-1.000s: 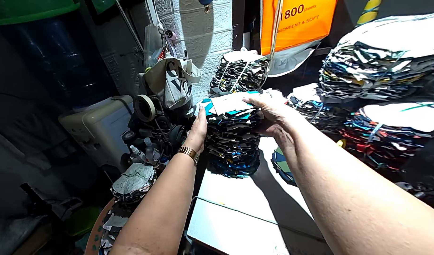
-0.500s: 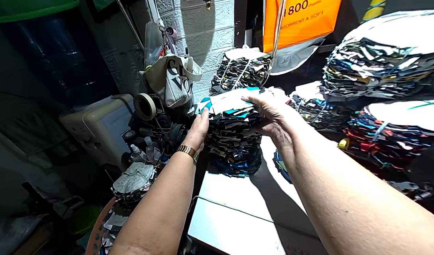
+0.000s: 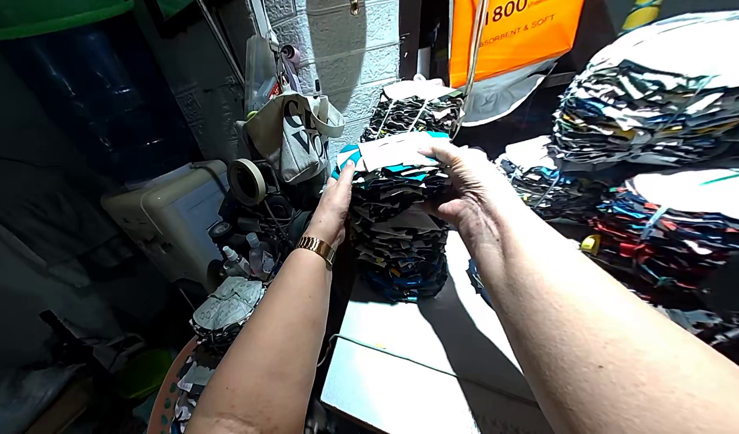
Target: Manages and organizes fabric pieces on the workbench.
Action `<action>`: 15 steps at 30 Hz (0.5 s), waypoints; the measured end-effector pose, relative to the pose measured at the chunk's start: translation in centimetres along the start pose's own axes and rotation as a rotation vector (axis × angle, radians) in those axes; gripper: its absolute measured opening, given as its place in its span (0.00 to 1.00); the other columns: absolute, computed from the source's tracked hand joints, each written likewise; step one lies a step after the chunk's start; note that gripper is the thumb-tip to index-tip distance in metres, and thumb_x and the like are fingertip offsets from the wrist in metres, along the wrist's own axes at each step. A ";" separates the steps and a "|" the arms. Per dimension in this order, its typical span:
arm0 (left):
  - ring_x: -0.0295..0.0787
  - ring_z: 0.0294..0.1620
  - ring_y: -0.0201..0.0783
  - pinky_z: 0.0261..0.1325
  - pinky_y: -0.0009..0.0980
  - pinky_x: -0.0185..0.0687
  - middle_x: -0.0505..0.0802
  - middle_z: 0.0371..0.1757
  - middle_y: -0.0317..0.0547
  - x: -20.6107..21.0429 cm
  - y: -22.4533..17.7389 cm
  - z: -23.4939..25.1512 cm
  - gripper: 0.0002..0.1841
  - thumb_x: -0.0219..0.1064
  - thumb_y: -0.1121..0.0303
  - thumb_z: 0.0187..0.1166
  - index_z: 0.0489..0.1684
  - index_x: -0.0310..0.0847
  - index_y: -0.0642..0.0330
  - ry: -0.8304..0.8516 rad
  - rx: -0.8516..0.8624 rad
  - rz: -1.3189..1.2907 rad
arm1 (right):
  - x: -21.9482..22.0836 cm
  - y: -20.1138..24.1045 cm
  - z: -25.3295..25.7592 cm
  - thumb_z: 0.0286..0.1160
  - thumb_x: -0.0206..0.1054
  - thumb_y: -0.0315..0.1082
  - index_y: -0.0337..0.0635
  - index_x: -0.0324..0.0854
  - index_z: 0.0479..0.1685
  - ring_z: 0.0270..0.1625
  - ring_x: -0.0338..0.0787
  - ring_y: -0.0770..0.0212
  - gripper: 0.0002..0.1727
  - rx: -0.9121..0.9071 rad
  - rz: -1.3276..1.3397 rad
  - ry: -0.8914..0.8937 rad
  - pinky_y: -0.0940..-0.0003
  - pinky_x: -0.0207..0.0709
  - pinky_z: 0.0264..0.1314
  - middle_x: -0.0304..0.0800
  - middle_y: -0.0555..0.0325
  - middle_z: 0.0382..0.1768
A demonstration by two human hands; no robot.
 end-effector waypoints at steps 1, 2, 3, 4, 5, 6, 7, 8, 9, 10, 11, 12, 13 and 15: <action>0.63 0.88 0.49 0.85 0.55 0.61 0.68 0.89 0.54 0.0 -0.2 0.0 0.40 0.49 0.38 0.89 0.94 0.51 0.55 0.000 0.002 -0.003 | 0.0 0.0 0.0 0.60 0.81 0.41 0.49 0.75 0.69 0.53 0.92 0.53 0.34 -0.004 0.006 0.000 0.50 0.89 0.50 0.89 0.51 0.53; 0.62 0.89 0.49 0.86 0.55 0.61 0.67 0.89 0.54 -0.1 -0.3 0.0 0.40 0.50 0.38 0.88 0.94 0.50 0.54 0.001 0.003 -0.007 | 0.0 0.1 -0.1 0.60 0.81 0.41 0.49 0.74 0.69 0.53 0.91 0.54 0.34 -0.004 0.006 -0.002 0.50 0.89 0.50 0.88 0.52 0.54; 0.61 0.89 0.50 0.86 0.56 0.59 0.66 0.90 0.54 -0.1 -0.4 -0.1 0.41 0.51 0.38 0.88 0.95 0.49 0.53 0.003 -0.005 -0.015 | 0.0 0.0 -0.1 0.60 0.81 0.41 0.48 0.74 0.71 0.54 0.91 0.53 0.35 0.001 0.008 -0.002 0.51 0.88 0.51 0.88 0.52 0.55; 0.61 0.89 0.50 0.85 0.58 0.59 0.66 0.90 0.53 -0.1 -0.4 -0.1 0.41 0.52 0.37 0.87 0.95 0.49 0.52 0.003 -0.017 -0.022 | -0.1 0.0 0.0 0.60 0.81 0.42 0.48 0.73 0.72 0.55 0.91 0.53 0.36 0.009 0.012 -0.002 0.51 0.88 0.53 0.87 0.51 0.56; 0.62 0.89 0.50 0.84 0.58 0.61 0.67 0.90 0.53 -0.1 -0.1 0.1 0.42 0.53 0.36 0.86 0.95 0.50 0.51 0.001 -0.025 -0.035 | -0.2 -0.1 0.2 0.60 0.82 0.42 0.48 0.73 0.72 0.56 0.91 0.53 0.36 0.016 0.023 0.000 0.51 0.88 0.53 0.87 0.51 0.57; 0.63 0.88 0.50 0.84 0.59 0.63 0.67 0.89 0.52 -0.1 0.2 0.5 0.43 0.54 0.35 0.85 0.95 0.50 0.50 0.005 -0.035 -0.057 | -0.3 -0.2 0.3 0.59 0.82 0.41 0.48 0.73 0.72 0.56 0.91 0.52 0.36 0.020 0.037 -0.004 0.50 0.89 0.52 0.88 0.50 0.56; 0.64 0.88 0.49 0.83 0.59 0.65 0.68 0.89 0.51 0.0 0.5 0.8 0.43 0.55 0.35 0.84 0.95 0.50 0.50 0.010 -0.040 -0.076 | -0.3 -0.2 0.2 0.59 0.82 0.41 0.49 0.73 0.72 0.55 0.91 0.52 0.36 0.020 0.044 -0.006 0.50 0.89 0.52 0.88 0.50 0.56; 0.65 0.87 0.49 0.82 0.58 0.66 0.69 0.88 0.51 0.1 0.7 1.0 0.43 0.55 0.35 0.84 0.94 0.51 0.50 0.015 -0.040 -0.088 | -0.3 -0.2 0.1 0.60 0.81 0.40 0.49 0.72 0.72 0.55 0.91 0.52 0.36 0.020 0.049 -0.008 0.50 0.89 0.51 0.88 0.50 0.56; 0.66 0.87 0.48 0.82 0.58 0.66 0.70 0.88 0.50 0.2 0.8 1.0 0.43 0.55 0.35 0.84 0.94 0.51 0.49 0.019 -0.041 -0.093 | -0.3 -0.1 0.0 0.60 0.81 0.40 0.49 0.72 0.72 0.54 0.91 0.52 0.35 0.019 0.049 -0.010 0.50 0.89 0.51 0.88 0.50 0.55; 0.66 0.86 0.49 0.81 0.59 0.67 0.70 0.88 0.50 0.2 0.8 0.9 0.43 0.55 0.35 0.84 0.94 0.51 0.49 0.018 -0.046 -0.095 | -0.4 0.0 -0.2 0.60 0.81 0.40 0.49 0.72 0.72 0.54 0.91 0.53 0.36 0.016 0.054 -0.014 0.50 0.89 0.51 0.88 0.50 0.55; 0.67 0.86 0.50 0.79 0.61 0.68 0.71 0.87 0.51 0.3 0.8 0.9 0.43 0.55 0.34 0.83 0.94 0.51 0.49 0.010 -0.051 -0.095 | -0.4 0.1 -0.4 0.60 0.81 0.40 0.49 0.73 0.71 0.53 0.92 0.53 0.35 0.013 0.054 -0.017 0.51 0.89 0.50 0.89 0.51 0.54; 0.68 0.85 0.50 0.79 0.61 0.69 0.72 0.87 0.51 0.3 0.6 0.8 0.43 0.56 0.34 0.83 0.94 0.52 0.48 0.003 -0.048 -0.097 | -0.3 0.3 -0.6 0.59 0.81 0.40 0.48 0.75 0.69 0.51 0.93 0.54 0.34 0.010 0.051 -0.024 0.53 0.90 0.48 0.89 0.51 0.52; 0.68 0.85 0.50 0.80 0.60 0.69 0.72 0.86 0.51 0.3 0.3 0.7 0.42 0.55 0.35 0.83 0.94 0.52 0.48 0.001 -0.034 -0.094 | -0.1 0.5 -0.8 0.60 0.81 0.41 0.47 0.76 0.69 0.52 0.93 0.54 0.33 0.011 0.045 -0.016 0.53 0.90 0.48 0.89 0.52 0.53; 0.69 0.84 0.50 0.79 0.60 0.69 0.73 0.86 0.51 0.3 -0.7 0.2 0.41 0.54 0.36 0.85 0.94 0.52 0.48 -0.004 -0.008 -0.080 | 0.0 0.9 -1.2 0.61 0.81 0.41 0.48 0.78 0.67 0.52 0.93 0.55 0.31 0.014 0.054 -0.001 0.55 0.90 0.49 0.90 0.52 0.53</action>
Point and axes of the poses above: each hand's wrist, its own z-axis towards the middle knuckle, its own x-axis out of the palm, y = z × x, the point moved 5 cm from there along z, towards the middle knuckle
